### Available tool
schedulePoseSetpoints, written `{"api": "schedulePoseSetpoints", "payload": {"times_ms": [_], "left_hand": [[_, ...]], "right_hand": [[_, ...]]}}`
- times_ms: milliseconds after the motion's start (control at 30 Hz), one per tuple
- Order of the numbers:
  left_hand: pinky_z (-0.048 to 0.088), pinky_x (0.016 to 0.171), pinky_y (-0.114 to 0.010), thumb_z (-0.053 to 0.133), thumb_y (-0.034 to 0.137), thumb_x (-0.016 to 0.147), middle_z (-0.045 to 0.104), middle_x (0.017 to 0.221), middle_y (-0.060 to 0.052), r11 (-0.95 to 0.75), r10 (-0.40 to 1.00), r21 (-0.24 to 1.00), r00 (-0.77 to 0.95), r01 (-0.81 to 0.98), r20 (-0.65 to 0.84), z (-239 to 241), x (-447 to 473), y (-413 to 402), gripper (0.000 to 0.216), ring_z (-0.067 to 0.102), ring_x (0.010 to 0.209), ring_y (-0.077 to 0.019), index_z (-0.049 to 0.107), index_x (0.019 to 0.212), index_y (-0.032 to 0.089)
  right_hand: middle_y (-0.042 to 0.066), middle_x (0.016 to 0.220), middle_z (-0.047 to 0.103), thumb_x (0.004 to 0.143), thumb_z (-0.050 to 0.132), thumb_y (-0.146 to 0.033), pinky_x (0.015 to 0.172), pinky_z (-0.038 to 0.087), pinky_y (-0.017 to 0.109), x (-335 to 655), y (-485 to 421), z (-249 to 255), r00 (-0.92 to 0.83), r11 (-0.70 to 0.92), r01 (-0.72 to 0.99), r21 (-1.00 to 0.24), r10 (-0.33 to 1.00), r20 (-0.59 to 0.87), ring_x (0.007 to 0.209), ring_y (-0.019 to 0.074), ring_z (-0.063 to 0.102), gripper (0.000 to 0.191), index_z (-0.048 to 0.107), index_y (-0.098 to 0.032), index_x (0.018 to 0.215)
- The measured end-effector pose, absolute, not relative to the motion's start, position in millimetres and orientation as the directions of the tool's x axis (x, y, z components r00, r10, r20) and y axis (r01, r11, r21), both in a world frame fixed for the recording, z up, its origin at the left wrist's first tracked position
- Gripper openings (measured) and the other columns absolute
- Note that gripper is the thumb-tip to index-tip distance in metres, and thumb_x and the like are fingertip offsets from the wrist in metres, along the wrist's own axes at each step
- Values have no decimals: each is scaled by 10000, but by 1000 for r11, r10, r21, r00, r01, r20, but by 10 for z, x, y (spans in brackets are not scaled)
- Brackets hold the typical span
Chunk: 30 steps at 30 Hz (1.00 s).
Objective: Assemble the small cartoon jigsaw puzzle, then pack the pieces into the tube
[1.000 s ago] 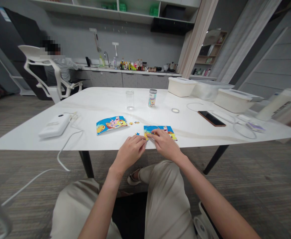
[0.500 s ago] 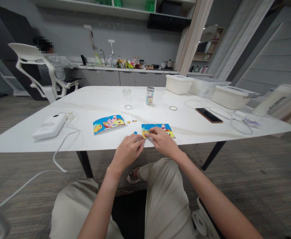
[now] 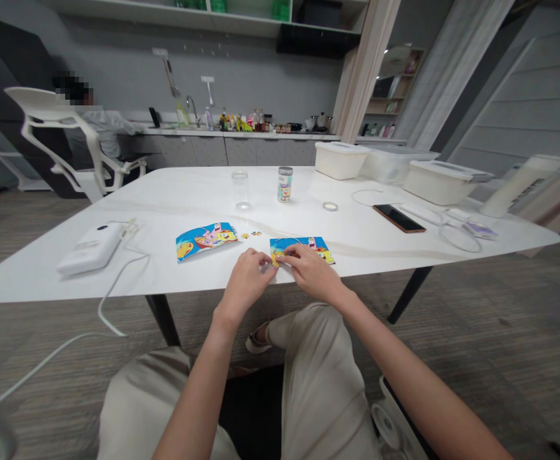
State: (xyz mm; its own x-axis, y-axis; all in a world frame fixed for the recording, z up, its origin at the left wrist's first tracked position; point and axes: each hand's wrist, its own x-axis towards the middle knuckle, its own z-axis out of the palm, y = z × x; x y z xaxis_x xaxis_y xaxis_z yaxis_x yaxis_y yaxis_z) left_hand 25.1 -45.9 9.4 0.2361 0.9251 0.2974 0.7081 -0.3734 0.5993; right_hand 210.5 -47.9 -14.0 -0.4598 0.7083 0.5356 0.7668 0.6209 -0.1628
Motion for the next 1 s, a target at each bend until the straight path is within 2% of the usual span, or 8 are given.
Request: {"api": "schedulePoseSetpoints", "payload": {"times_ms": [100, 300, 567, 700, 800, 1000], "left_hand": [[504, 815, -333, 629, 248, 811, 644, 874, -52, -383, 922, 602, 253, 700, 293, 105, 243, -430, 117, 620, 833, -195, 706, 864, 178], [516, 752, -331, 657, 246, 786, 643, 853, -42, -467, 880, 598, 274, 652, 388, -4, 193, -357, 93, 610, 778, -182, 676, 845, 177], [508, 752, -329, 656, 248, 810, 635, 837, -36, -449, 886, 592, 249, 669, 391, 5, 227, -396, 85, 599, 754, -171, 682, 834, 171], [509, 740, -314, 658, 246, 820, 618, 849, -23, -494, 855, 572, 247, 655, 455, -29, 221, -413, 79, 589, 740, -156, 665, 859, 177], [505, 741, -305, 641, 240, 849, 612, 882, -25, -552, 819, 523, 303, 649, 487, -53, 206, -438, 80, 592, 772, -156, 677, 894, 186], [491, 789, -334, 574, 230, 913, 608, 899, -53, -628, 740, 314, 421, 712, 524, -67, 196, -494, 143, 577, 864, -193, 707, 880, 191]], "right_hand": [[128, 1119, 597, 881, 435, -34, 943, 478, 417, 2105, -482, -135, -463, 620, 769, -155, 708, 533, 1046, 232, 557, 390, 676, -188, 1145], [124, 1123, 600, 882, 435, -38, 947, 474, 427, 2100, -491, -126, -456, 615, 769, -176, 719, 524, 1049, 235, 557, 393, 673, -202, 1148], [117, 1123, 601, 885, 430, -44, 945, 475, 424, 2102, -495, -122, -455, 618, 763, -187, 720, 525, 1048, 232, 556, 391, 670, -208, 1146], [121, 1125, 604, 882, 431, -45, 947, 476, 420, 2096, -501, -110, -458, 616, 767, -177, 720, 521, 1044, 232, 560, 382, 671, -191, 1141], [123, 1130, 604, 883, 434, -45, 948, 477, 421, 2096, -500, -112, -456, 613, 771, -174, 722, 520, 1046, 233, 560, 381, 667, -186, 1149], [122, 1134, 601, 892, 435, -52, 952, 472, 438, 2105, -502, -108, -459, 616, 765, -188, 726, 512, 1057, 238, 558, 375, 667, -203, 1146]]}}
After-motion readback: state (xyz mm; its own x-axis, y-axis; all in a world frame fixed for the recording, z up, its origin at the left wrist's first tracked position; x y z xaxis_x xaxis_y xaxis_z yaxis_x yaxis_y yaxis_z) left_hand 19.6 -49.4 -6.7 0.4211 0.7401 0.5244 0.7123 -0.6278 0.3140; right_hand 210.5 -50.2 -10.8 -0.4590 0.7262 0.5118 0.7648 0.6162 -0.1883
